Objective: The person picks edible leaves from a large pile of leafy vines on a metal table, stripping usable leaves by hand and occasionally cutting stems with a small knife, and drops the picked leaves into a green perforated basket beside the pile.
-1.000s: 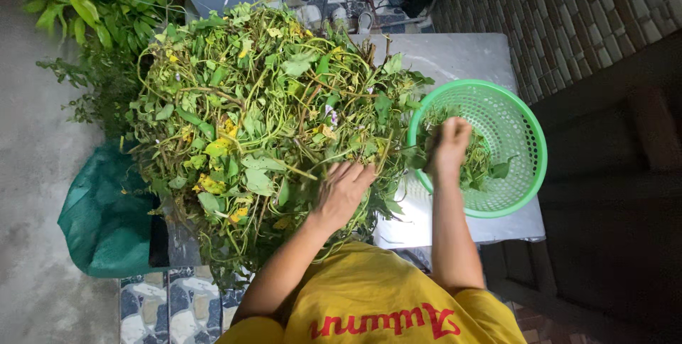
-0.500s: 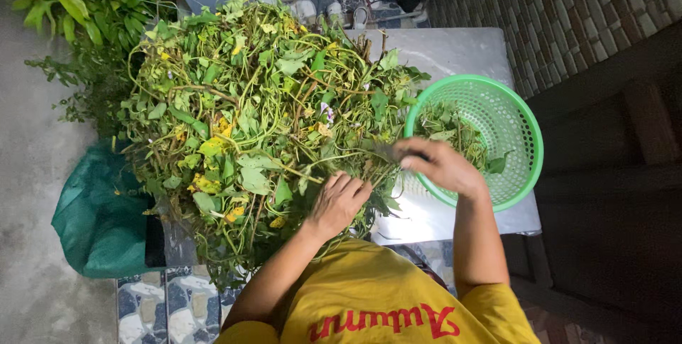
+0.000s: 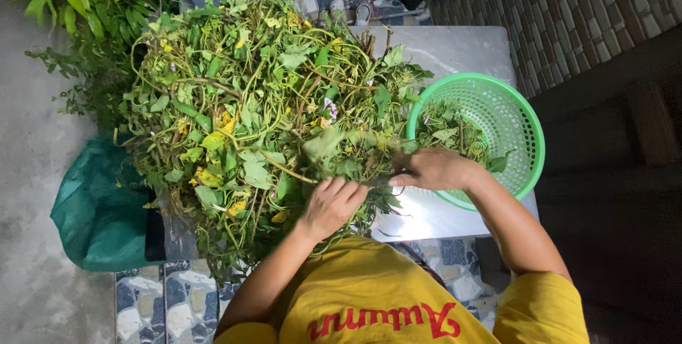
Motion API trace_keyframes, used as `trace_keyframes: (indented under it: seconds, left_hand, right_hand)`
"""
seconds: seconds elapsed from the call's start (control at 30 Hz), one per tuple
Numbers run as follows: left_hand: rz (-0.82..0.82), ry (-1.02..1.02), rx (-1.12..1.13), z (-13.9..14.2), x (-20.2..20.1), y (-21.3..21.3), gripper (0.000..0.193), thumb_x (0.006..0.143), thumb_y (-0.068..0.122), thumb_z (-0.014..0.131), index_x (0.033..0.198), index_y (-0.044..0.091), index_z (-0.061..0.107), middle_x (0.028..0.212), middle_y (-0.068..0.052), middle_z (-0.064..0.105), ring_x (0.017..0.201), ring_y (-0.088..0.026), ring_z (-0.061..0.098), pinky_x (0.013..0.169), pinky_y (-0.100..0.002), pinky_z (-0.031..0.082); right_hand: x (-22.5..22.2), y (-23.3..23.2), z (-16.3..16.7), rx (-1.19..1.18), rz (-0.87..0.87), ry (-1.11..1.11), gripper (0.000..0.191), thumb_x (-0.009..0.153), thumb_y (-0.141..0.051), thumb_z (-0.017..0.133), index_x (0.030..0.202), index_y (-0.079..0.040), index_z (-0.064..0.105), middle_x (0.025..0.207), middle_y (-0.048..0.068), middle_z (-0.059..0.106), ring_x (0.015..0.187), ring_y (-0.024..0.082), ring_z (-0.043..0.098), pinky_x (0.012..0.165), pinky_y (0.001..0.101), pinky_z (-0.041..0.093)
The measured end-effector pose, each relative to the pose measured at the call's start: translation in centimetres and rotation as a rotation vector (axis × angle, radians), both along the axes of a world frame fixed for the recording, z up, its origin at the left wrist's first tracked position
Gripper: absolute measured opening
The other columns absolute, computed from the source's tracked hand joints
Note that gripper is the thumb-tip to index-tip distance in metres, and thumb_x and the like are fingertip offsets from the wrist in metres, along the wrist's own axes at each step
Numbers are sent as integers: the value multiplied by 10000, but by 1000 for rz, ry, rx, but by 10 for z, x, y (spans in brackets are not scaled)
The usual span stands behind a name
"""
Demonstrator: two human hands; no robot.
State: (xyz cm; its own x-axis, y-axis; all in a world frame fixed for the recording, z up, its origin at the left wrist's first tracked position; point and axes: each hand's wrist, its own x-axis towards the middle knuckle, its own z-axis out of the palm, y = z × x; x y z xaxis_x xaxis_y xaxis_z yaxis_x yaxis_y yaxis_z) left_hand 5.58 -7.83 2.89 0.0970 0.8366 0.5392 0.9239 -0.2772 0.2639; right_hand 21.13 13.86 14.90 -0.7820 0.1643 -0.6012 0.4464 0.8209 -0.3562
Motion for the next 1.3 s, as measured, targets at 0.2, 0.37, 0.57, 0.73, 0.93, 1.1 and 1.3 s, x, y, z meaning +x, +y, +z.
trace_keyframes:
  seconds: [0.2, 0.37, 0.57, 0.73, 0.93, 1.1, 1.3]
  left_hand:
    - [130, -48, -57, -10, -7, 14, 341, 923, 83, 603, 1257, 55, 668, 924, -39, 578, 877, -200, 571, 741, -347, 448]
    - [159, -60, -76, -16, 4, 32, 398, 927, 44, 584, 1318, 1, 647, 943, -62, 594, 885, -197, 583, 792, -330, 482]
    - [94, -61, 37, -5, 20, 45, 318, 901, 59, 594, 1211, 0, 636, 1147, -153, 665, 954, -226, 616, 821, -349, 477]
    - [58, -90, -41, 5, 22, 49, 276, 900, 65, 604, 1162, 12, 674, 975, -86, 643, 970, -240, 635, 835, -372, 472]
    - [61, -285, 15, -7, 15, 52, 137, 966, 84, 676, 1101, 64, 673, 938, -94, 714, 833, -213, 645, 767, -358, 466]
    - [144, -482, -5, -10, -5, 59, 268, 922, 118, 751, 1150, 63, 622, 834, -97, 722, 740, -242, 685, 781, -386, 494]
    - [184, -828, -296, 11, -12, 70, 439, 910, 122, 747, 1262, 70, 490, 903, -104, 760, 782, -281, 736, 704, -400, 560]
  right_hand:
    - [28, -1, -2, 76, -202, 248, 536, 914, -552, 593, 1158, -74, 584, 847, 224, 712, 824, 419, 700, 766, 513, 540]
    - [42, -1, -42, 94, -506, 463, 508, 919, -442, 670, 1113, 8, 536, 868, 253, 704, 809, 417, 707, 729, 476, 546]
    - [37, -2, -97, 154, -869, 763, 421, 953, -338, 688, 1121, 21, 545, 871, 209, 720, 775, 321, 720, 704, 415, 549]
    - [31, 3, -137, 186, -1048, 869, 320, 988, -258, 693, 1090, 20, 571, 792, 162, 689, 700, 237, 661, 657, 387, 517]
    - [49, 47, -153, -84, -1365, 981, 303, 1054, -266, 632, 1188, -15, 528, 723, 34, 565, 571, 144, 501, 493, 313, 397]
    - [63, 44, -127, -226, -1298, 1020, 651, 978, -224, 617, 1538, -135, 298, 762, 24, 576, 597, 106, 516, 505, 278, 413]
    - [37, -24, -76, -264, -603, 827, 695, 918, -238, 726, 1540, -147, 427, 1087, 100, 669, 906, 201, 667, 813, 368, 536]
